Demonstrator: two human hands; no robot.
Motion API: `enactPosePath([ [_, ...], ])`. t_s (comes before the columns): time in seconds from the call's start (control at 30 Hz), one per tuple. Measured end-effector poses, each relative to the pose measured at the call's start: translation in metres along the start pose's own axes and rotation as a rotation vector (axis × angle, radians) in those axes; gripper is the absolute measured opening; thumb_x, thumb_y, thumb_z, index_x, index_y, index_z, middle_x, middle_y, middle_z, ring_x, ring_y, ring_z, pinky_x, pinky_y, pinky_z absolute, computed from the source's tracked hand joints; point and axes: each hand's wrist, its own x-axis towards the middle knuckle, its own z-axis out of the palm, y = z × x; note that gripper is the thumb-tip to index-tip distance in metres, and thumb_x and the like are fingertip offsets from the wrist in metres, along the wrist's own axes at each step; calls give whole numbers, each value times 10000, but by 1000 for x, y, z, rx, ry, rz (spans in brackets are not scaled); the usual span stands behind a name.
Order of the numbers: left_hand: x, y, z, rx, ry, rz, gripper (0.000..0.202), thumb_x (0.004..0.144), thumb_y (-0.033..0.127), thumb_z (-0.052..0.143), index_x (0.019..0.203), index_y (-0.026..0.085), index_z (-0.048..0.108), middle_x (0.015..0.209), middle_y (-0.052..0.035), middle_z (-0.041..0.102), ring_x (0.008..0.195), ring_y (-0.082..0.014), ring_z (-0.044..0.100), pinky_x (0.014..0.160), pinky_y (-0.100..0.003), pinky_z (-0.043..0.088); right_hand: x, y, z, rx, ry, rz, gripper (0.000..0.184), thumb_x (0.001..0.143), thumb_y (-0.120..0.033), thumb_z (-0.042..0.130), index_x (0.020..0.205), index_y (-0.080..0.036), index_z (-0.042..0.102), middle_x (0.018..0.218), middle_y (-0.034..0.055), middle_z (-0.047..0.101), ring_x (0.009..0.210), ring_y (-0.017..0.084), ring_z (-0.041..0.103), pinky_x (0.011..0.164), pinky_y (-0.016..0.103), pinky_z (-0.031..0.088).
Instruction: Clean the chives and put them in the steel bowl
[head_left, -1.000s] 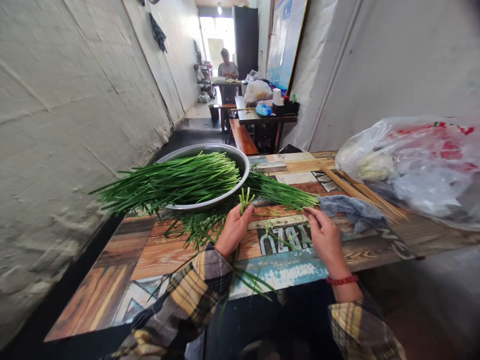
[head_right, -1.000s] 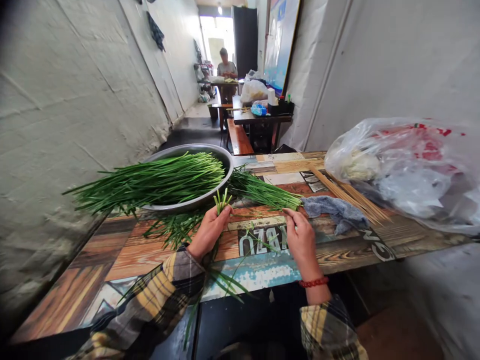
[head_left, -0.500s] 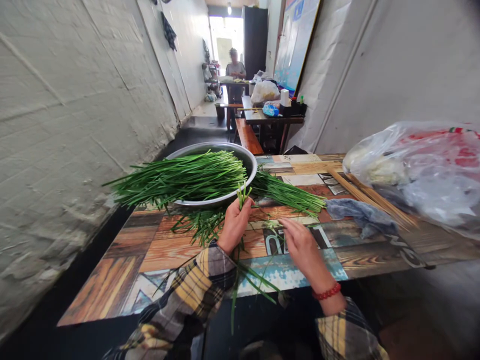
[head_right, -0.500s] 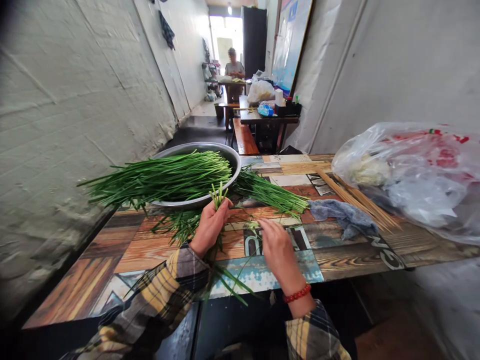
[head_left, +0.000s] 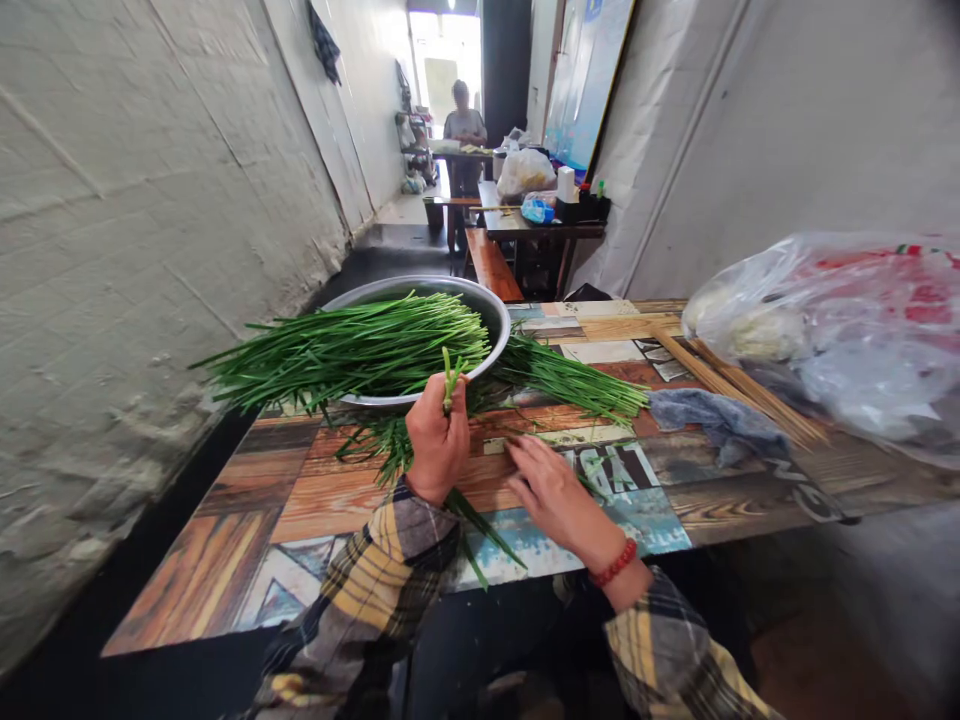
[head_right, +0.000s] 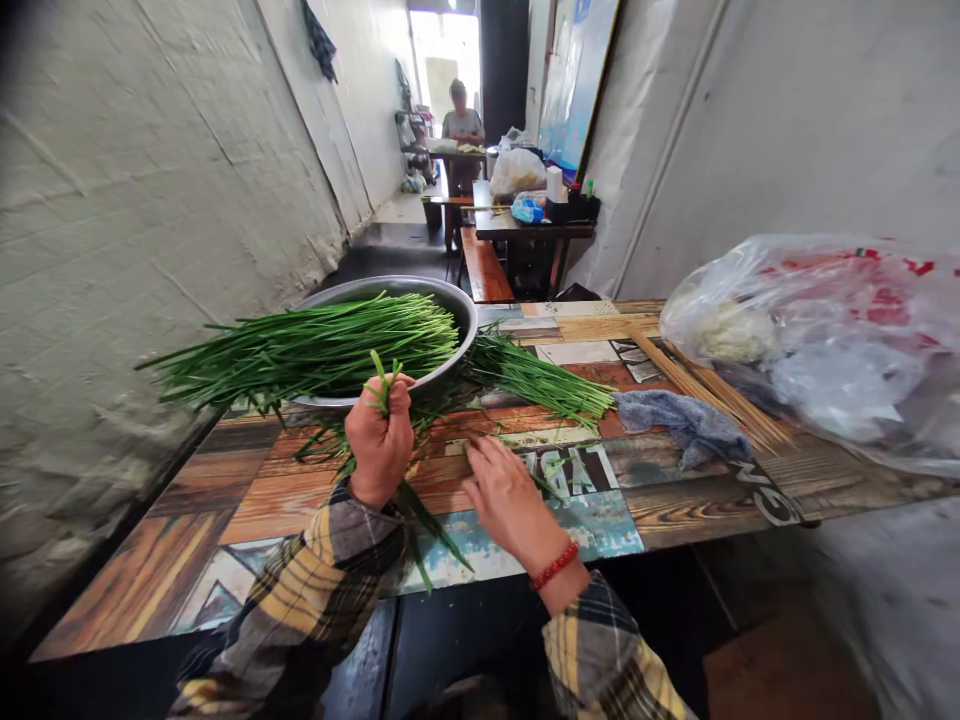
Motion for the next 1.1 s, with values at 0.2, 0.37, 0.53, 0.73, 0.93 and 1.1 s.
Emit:
enactPosePath([
  [0.2, -7, -6, 8, -1, -183, 58, 185, 923, 251, 416, 931, 204, 594, 833, -35, 614, 762, -152, 565, 721, -240, 395, 5, 42, -14, -118, 164, 104, 324, 925, -204, 405, 1163, -202, 624, 1137, 95, 646, 1075, 239, 564, 963, 433, 439],
  [0.37, -15, -5, 19, -47, -358, -35, 141, 852, 167, 459, 918, 207, 576, 807, -10, 612, 755, -149, 554, 709, -234, 394, 1, 75, -37, -367, 126, 200, 187, 892, -278, 498, 950, -208, 661, 916, 95, 657, 900, 258, 567, 823, 407, 431],
  [0.53, -17, -6, 26, -120, -410, -82, 136, 825, 142, 459, 852, 193, 583, 763, 10, 587, 713, -131, 526, 683, -226, 382, -1, 82, -32, -485, 111, 263, 172, 888, -288, 499, 789, -216, 619, 828, 92, 633, 836, 250, 546, 738, 364, 397],
  [0.73, -14, -5, 27, -227, -349, -202, 244, 888, 303, 466, 735, 155, 585, 651, 23, 524, 639, -112, 455, 618, -219, 353, -3, 78, -32, -61, 289, 433, 249, 910, -387, 426, 861, -194, 576, 812, 78, 645, 790, 233, 588, 724, 346, 417],
  [0.93, -18, -5, 31, -352, -476, -227, 235, 878, 294, 505, 887, 133, 677, 819, -31, 678, 772, -155, 578, 720, -244, 425, 0, 54, -35, 419, 363, 463, 276, 848, -464, 528, 856, -194, 588, 774, 42, 639, 743, 191, 595, 686, 293, 448],
  [1.1, -24, -2, 34, -455, -754, -108, 215, 835, 241, 576, 985, 151, 700, 947, -49, 714, 888, -194, 620, 825, -274, 446, 2, 27, -33, 359, 291, 392, 225, 839, -412, 553, 820, -201, 627, 764, 25, 647, 736, 174, 587, 720, 289, 437],
])
